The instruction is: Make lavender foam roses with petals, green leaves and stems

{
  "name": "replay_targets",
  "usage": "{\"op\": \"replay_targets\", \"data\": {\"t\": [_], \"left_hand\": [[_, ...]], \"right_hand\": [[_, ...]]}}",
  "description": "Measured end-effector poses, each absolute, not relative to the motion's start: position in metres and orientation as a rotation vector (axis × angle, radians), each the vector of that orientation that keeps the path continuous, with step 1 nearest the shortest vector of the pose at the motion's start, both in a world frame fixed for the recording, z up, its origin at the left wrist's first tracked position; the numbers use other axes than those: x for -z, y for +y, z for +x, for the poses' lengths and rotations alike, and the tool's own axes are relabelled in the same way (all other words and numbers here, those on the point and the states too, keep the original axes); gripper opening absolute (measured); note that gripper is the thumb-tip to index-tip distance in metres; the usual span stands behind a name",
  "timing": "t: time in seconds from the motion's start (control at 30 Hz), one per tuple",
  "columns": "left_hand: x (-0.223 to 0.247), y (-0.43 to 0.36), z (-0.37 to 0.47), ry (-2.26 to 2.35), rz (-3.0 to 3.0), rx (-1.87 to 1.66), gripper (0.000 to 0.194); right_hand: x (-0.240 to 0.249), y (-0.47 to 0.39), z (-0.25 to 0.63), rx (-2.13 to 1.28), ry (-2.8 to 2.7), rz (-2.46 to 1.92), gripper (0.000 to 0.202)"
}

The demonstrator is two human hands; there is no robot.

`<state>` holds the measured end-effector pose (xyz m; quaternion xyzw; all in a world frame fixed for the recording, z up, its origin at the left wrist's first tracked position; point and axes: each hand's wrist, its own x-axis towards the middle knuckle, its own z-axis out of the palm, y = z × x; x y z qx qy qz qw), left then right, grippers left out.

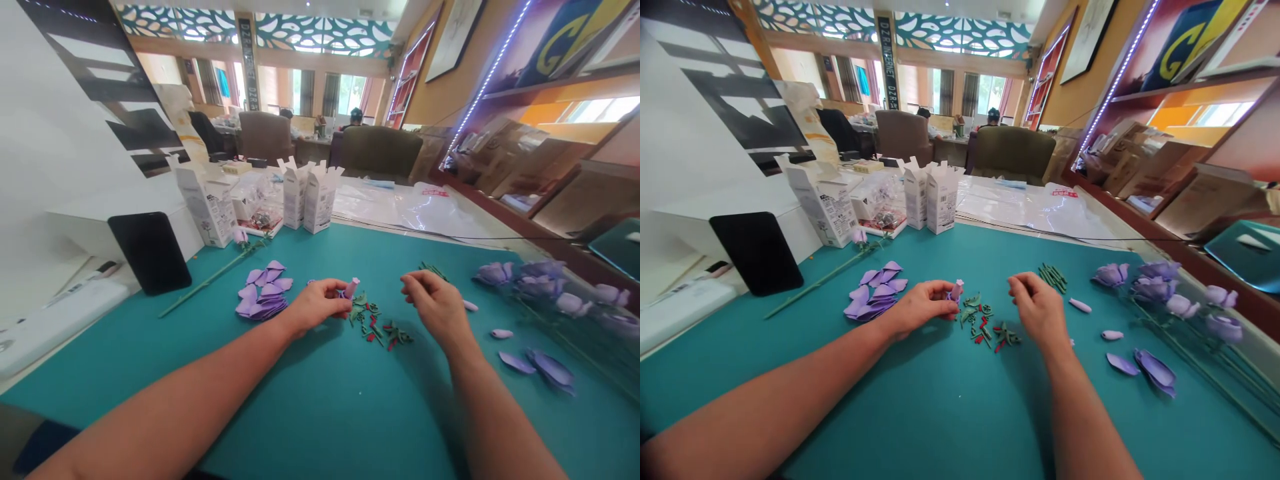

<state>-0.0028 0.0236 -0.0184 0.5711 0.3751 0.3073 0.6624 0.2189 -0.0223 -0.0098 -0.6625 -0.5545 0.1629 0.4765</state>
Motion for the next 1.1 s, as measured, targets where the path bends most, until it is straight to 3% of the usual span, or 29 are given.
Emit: {"op": "replay_targets", "data": {"t": [0.47, 0.67, 0.87, 1.1], "left_hand": [[0.016, 0.025, -0.004, 0.847, 1.293, -0.677, 0.038], [0.013, 0.026, -0.005, 0.848, 1.318, -0.682, 0.045], [0.018, 0.03, -0.005, 0.856, 1.31, -0.666, 0.048], [0.023, 0.032, -0.006, 0.834, 1.295, -0.675, 0.045]], "right_hand": [[0.009, -0.034, 0.259, -0.082, -1.364, -1.847, 0.025], [0.004, -0.089, 0.33, 0.192, -1.308, -2.351, 0.031], [0.031, -0.125, 0.391, 0.167, -1.145, -2.632, 0.041], [0.059, -0.13, 0.393, 0.079, -1.237, -2.664, 0.041]]}}
